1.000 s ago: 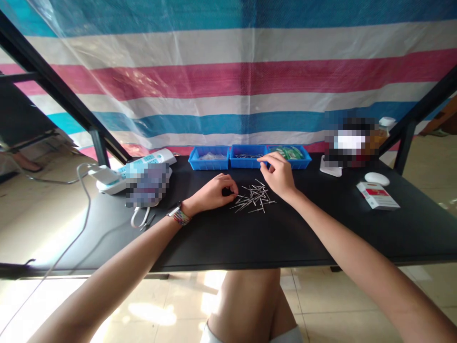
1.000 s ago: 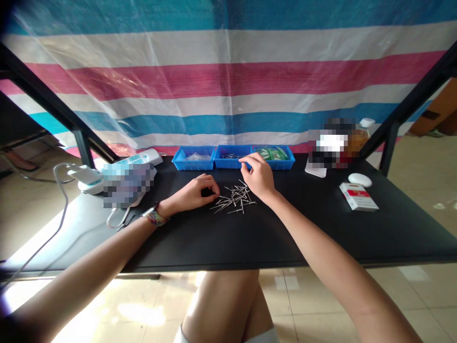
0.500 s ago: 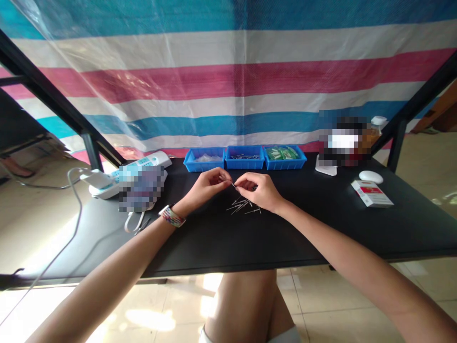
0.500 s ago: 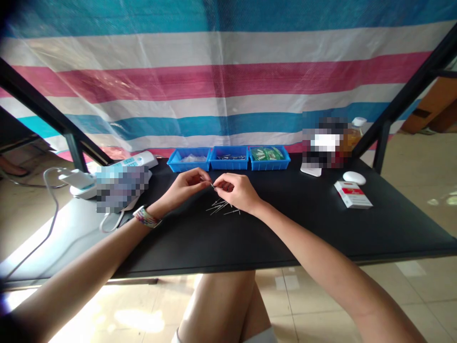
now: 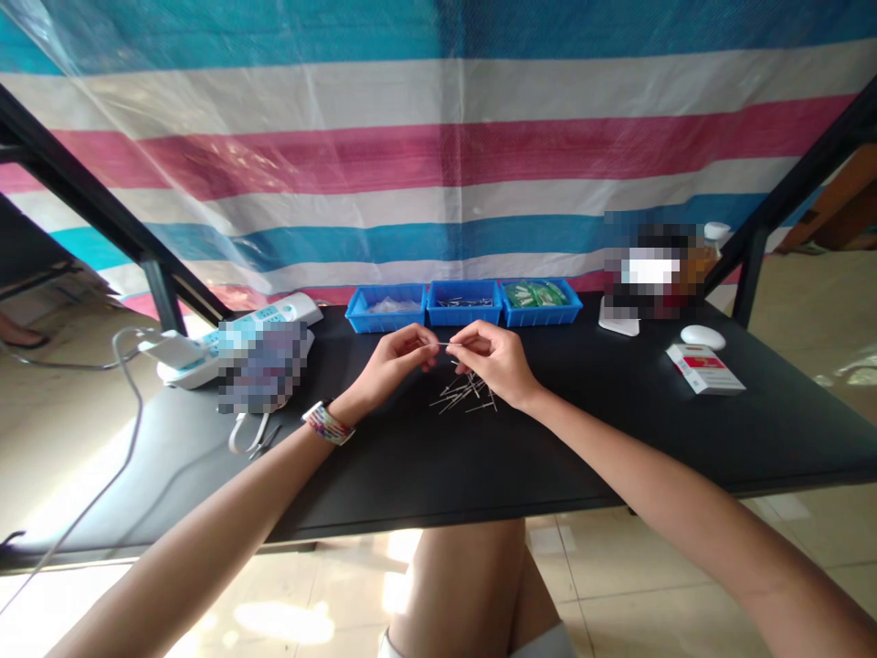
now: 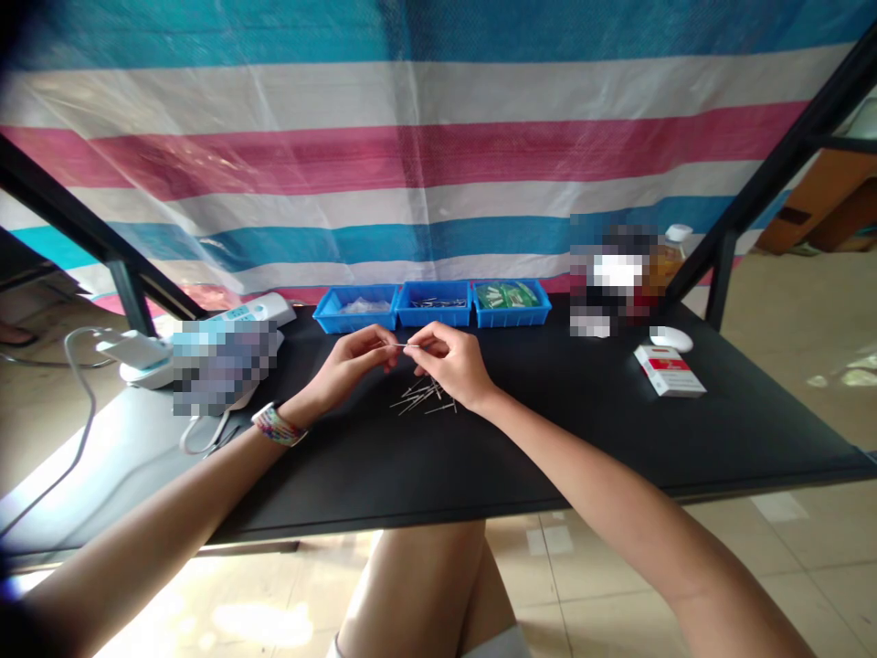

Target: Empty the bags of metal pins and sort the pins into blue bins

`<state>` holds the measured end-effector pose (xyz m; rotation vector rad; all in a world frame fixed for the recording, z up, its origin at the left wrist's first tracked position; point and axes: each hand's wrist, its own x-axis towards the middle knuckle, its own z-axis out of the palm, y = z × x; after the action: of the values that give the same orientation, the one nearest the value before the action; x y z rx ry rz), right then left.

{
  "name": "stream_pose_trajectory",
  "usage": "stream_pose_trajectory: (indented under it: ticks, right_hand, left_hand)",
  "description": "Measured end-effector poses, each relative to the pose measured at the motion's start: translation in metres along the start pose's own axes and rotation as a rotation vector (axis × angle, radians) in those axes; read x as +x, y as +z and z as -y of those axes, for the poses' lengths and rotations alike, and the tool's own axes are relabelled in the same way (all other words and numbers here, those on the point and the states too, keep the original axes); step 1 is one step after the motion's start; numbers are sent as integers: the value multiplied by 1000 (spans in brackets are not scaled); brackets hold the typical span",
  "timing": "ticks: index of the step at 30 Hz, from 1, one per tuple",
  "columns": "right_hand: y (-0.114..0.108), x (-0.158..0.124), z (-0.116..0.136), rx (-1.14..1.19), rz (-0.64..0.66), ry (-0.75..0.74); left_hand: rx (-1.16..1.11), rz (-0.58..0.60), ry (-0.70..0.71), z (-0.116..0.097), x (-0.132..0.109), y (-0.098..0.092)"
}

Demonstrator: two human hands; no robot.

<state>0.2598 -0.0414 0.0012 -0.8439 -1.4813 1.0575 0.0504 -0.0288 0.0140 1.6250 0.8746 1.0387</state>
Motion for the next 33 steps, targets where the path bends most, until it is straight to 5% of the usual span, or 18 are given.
stream_pose_trajectory:
  ticks: [18, 33]
  right_hand:
    - [-8, 0, -6, -58, 13, -13]
    - [-8, 3, -2, 64, 51, 68]
  left_hand:
    - [308, -59, 127, -2, 0, -4]
    - [200, -35, 145, 5, -3, -2]
